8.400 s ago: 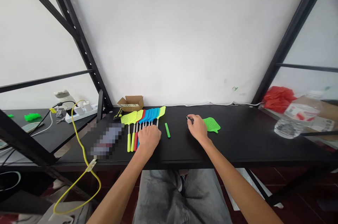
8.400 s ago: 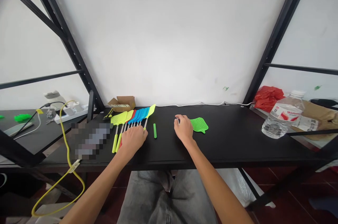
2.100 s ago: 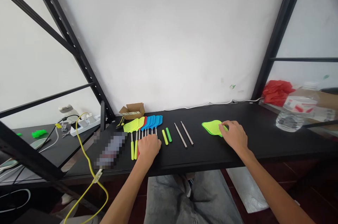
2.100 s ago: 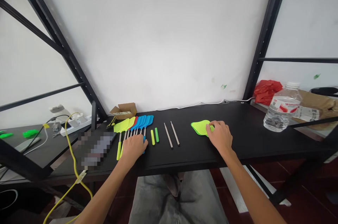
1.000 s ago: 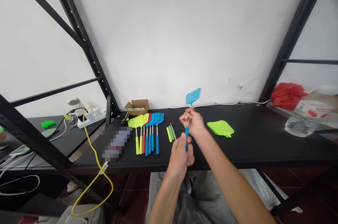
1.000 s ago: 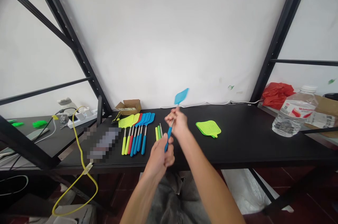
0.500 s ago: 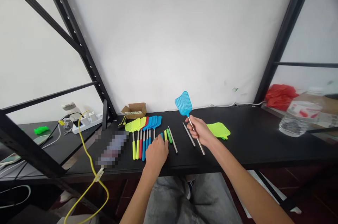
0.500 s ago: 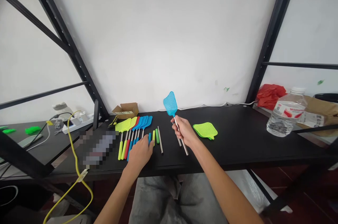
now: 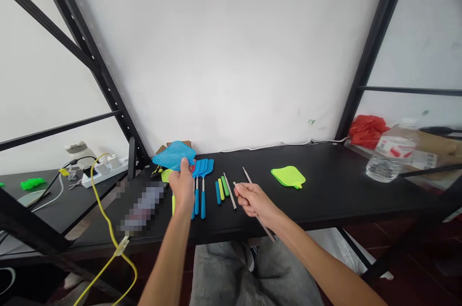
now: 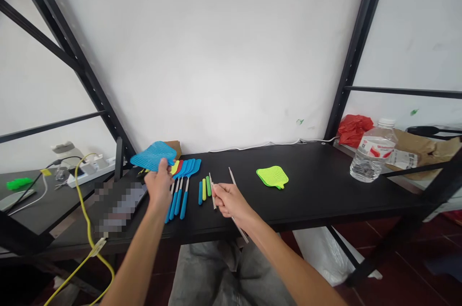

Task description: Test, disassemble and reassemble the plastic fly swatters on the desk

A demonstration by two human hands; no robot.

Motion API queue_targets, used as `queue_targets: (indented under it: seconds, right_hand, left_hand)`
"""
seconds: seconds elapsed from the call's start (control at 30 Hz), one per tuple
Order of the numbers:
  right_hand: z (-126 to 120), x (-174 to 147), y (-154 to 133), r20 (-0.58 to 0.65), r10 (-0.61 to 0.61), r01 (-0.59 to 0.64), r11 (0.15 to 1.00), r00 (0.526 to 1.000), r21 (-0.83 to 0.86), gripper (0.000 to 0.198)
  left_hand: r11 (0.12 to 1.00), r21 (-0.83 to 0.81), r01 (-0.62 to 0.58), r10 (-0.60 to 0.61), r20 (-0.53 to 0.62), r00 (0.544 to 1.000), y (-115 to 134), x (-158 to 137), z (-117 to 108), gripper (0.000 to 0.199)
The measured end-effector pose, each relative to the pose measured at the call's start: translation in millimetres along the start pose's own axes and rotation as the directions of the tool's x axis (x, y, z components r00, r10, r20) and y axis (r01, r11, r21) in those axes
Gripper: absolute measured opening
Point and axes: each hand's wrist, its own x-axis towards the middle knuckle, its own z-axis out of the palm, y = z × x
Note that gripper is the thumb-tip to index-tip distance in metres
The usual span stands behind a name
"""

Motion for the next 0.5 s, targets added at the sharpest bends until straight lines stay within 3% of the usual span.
queue_targets:
  seconds: [0.1,0.17,0.3,0.4,0.5]
  right_hand:
    - [-14.3,23.8,4.2,-0.258,-0.085,0.037,0.982,0.962,-0.186,0.025]
    - [-20.4,46.4,3.6,-0.347,-0.132,0.006,0.939,0.928,-0.343,0.021]
    - [-22.0,76.8,0.9,-0.405,-0.197,-0.017,0.884,0.893,-0.468,0.032]
    - [-16.6,76.4,0.5,-0.411,-0.256,-0.009,0.84,0.875,-0.543,0.039]
    - [-9.6,67.4,-0.5,-0.355,-0.296,0.058,0.833,0.887,-0.55,0.042]
  left_hand:
    - [0.998,0.056,-0.016,0.012,0.073,0.997,-3.3,6.2,-12.3,0.044]
    - [0.995,0.097,-0.026,0.009,0.172,0.985,-8.6,-3.1,-12.5,0.045]
    - [0.988,0.136,-0.079,0.035,0.304,0.952,-19.5,-24.9,-5.6,0.046]
    - [0.978,0.169,-0.123,0.053,0.37,0.928,-22.5,-31.1,-0.9,0.048]
    - [0.965,0.182,-0.188,0.077,0.488,0.87,-19.6,-35.5,7.4,0.05]
